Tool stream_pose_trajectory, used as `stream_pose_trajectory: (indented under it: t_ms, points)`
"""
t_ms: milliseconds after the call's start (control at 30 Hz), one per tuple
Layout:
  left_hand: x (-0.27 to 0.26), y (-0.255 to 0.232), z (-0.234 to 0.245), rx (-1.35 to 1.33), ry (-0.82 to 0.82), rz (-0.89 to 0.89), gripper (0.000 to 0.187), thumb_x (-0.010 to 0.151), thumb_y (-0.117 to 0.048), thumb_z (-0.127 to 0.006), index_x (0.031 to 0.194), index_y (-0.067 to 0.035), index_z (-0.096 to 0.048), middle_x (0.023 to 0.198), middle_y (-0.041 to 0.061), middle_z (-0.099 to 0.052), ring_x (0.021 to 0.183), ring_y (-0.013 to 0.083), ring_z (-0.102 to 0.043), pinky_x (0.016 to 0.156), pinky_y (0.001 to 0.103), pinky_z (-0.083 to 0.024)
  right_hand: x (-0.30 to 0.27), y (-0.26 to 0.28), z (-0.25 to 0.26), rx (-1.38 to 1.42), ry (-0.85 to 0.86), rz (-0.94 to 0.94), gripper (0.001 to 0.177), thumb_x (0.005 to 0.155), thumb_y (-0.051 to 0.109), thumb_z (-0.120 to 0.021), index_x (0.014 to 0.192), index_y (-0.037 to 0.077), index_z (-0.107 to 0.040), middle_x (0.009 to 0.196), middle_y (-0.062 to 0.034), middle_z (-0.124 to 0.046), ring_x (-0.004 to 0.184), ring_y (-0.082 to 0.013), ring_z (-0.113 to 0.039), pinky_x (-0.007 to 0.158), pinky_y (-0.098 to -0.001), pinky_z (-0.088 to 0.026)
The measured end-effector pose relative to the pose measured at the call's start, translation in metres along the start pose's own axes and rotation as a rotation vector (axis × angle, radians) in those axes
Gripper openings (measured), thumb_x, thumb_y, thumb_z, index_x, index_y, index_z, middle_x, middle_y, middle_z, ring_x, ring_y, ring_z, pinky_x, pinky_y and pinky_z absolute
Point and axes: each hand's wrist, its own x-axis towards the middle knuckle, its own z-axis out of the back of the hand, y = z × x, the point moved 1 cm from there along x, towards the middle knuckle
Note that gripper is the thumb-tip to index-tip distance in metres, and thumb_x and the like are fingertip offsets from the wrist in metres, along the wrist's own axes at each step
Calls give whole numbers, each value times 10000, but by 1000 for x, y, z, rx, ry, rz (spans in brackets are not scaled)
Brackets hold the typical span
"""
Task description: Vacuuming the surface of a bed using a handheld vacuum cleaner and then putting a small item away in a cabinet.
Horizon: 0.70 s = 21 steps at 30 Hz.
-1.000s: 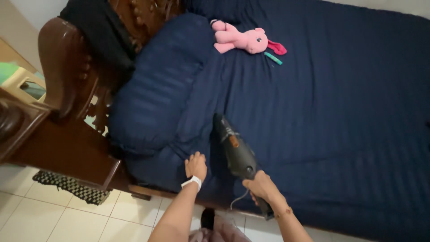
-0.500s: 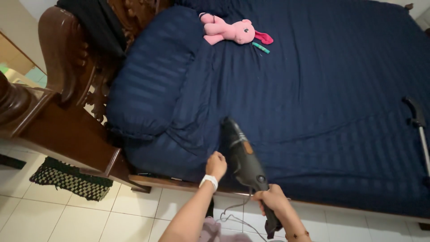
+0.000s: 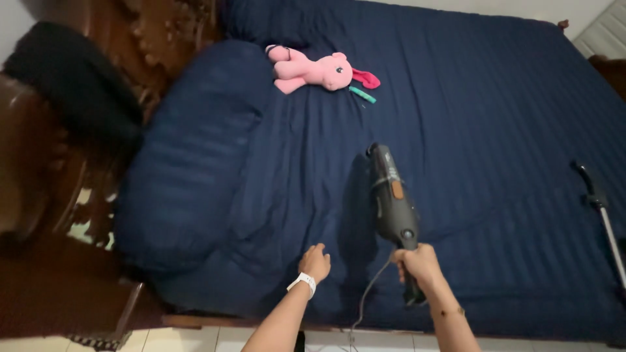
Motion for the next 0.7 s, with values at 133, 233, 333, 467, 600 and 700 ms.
stream_pose_trajectory:
  t_ms: [133, 233, 333, 467, 600, 700]
  points:
    - [46, -8, 7, -9, 40, 11, 404, 943, -261, -630, 1323, -126, -607, 1347, 137, -613, 1242, 366, -586, 1031, 469, -494, 31, 43, -8, -3, -5, -23, 101, 731, -25, -728, 709, -90, -653, 577, -146, -613, 442, -235, -565, 408, -382, -481]
    - [72, -6, -2, 18, 125, 63, 442, 947, -275, -639, 1363, -134, -589, 1379, 152, -595, 1274, 371, -574, 1069, 461, -477, 49, 68, -12, -21, -18, -50, 102, 733, -27, -741, 713, -78, -655, 594, -132, -616, 460, -225, -569, 419, -378, -491]
    - [90, -6, -12, 43, 210, 119, 480, 951, -283, -643, 1403, -145, -562, 1418, 165, -557, 1312, 376, -541, 1106, 455, -449, 77, 83, -16, -30, -11, -48, 97, 732, -33, -740, 708, -83, -661, 598, -124, -613, 462, -219, -567, 423, -375, -495]
    - [102, -29, -6, 2, 268, 166, 499, 960, -286, -631, 1433, -157, -535, 1469, 151, -512, 1351, 375, -498, 1126, 461, -427, 124, 98, -20, -41, -5, -39, 98, 753, -28, -716, 705, -96, -664, 576, -145, -604, 439, -236, -557, 416, -381, -486]
    - [132, -36, -25, -36, 205, 107, 482, 950, -284, -638, 1403, -139, -563, 1445, 148, -545, 1343, 353, -514, 1113, 450, -442, 162, 128, -21, -52, 22, -17, 95, 750, -29, -713, 687, -84, -667, 561, -146, -599, 432, -236, -557, 416, -379, -480]
    - [155, -49, -20, -80, 136, 66, 473, 943, -279, -644, 1385, -127, -575, 1414, 153, -573, 1316, 357, -534, 1096, 443, -454, 209, 137, -23, -67, 38, -11, 115, 755, -30, -706, 670, -92, -659, 557, -153, -597, 433, -247, -563, 419, -386, -482]
